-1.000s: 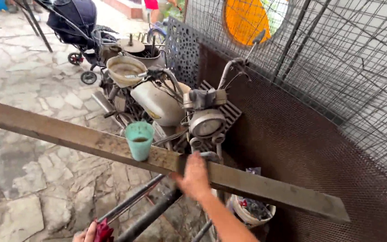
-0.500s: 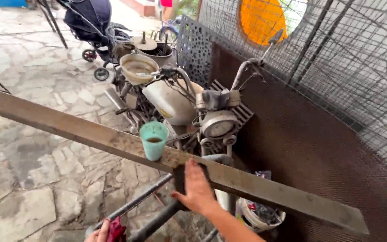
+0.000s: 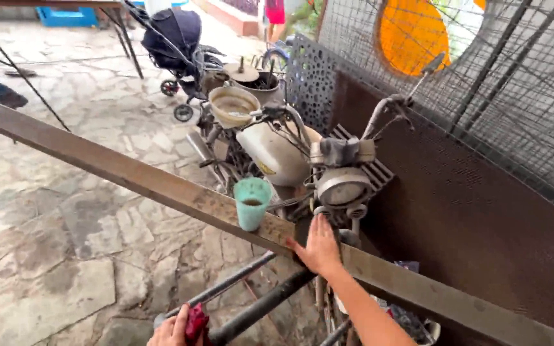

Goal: Sanding a metal beam with a manual sanding block and wiping it with a cloth in a workshop.

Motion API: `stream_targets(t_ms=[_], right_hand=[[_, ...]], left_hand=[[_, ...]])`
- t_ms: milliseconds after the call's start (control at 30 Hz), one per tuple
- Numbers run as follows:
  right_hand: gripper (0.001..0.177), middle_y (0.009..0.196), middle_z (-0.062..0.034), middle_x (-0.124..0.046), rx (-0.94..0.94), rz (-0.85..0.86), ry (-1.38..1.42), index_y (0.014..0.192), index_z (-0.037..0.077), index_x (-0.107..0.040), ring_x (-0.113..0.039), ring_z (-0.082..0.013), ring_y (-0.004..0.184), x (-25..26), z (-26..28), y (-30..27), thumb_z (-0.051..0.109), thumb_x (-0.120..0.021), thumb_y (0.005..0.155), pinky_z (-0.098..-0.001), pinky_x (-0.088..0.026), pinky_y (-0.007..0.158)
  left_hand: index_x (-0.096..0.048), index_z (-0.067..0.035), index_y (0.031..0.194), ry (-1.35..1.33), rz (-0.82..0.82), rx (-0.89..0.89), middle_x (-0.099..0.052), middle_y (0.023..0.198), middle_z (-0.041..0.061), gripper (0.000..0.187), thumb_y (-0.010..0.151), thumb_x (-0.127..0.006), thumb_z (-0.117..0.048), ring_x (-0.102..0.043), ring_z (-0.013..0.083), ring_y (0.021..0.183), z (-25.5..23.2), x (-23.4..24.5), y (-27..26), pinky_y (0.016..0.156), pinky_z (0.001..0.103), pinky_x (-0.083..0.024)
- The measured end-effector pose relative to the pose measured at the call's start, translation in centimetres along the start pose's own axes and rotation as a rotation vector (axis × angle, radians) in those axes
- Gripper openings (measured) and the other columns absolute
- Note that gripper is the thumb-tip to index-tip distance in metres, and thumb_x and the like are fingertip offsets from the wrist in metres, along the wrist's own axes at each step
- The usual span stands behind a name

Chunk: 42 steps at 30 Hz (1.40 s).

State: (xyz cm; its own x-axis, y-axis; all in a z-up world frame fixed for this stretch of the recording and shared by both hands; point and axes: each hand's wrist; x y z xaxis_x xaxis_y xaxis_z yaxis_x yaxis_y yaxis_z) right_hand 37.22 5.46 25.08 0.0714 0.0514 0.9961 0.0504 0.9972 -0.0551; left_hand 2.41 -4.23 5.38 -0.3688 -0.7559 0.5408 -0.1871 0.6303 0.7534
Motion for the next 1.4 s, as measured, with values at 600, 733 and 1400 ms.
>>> stream_targets(t_ms=[600,733,1400], right_hand=[[0.120,0.168,-0.0207,-0.014,0.068,-0.142,0.062,0.157,-0.004,-0.016,-0.009,-0.0313,0.157,-1.9,-1.3,0.4,0.091,-0.024,0.086,-0.0427,-0.004,0.127],[0.122,0.169,-0.0241,0.004,-0.115,0.053,-0.027,0.159,-0.007,0.000,0.002,-0.0331,0.159,0.5,1.1,1.0,0.089,0.000,0.083,-0.0410,0.000,0.129],[0.126,0.167,-0.0275,-0.010,-0.134,-0.120,0.052,0.157,-0.011,-0.011,-0.010,-0.0369,0.156,-2.6,-1.3,1.1,0.093,-0.016,0.085,-0.0447,-0.010,0.127]], left_hand=[[-0.077,-0.025,0.122,-0.045,0.105,0.197,-0.069,0.084,0.004,0.062,0.067,-0.078,-0.054,-0.065,0.0242,0.069,-0.1,-2.9,-1.1,0.074,0.039,-0.054],[-0.075,-0.030,0.122,0.012,0.052,0.084,-0.071,0.089,-0.001,0.058,0.071,-0.075,-0.059,-0.067,0.0236,0.068,-0.5,-1.1,-0.6,0.062,0.039,-0.052],[-0.074,-0.033,0.121,0.111,0.017,0.042,-0.071,0.096,-0.005,0.073,0.051,-0.076,-0.051,-0.069,0.0199,0.081,-2.8,2.9,1.7,0.070,0.038,-0.055]])
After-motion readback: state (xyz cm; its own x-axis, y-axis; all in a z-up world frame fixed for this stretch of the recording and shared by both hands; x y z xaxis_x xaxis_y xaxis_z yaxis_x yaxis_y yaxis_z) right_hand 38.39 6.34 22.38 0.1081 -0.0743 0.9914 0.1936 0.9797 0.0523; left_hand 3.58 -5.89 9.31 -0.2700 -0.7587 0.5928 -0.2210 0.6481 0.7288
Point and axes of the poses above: each hand's wrist, its own y-axis towards the middle knuckle, its own x-axis out of the back of the hand, z = x × y
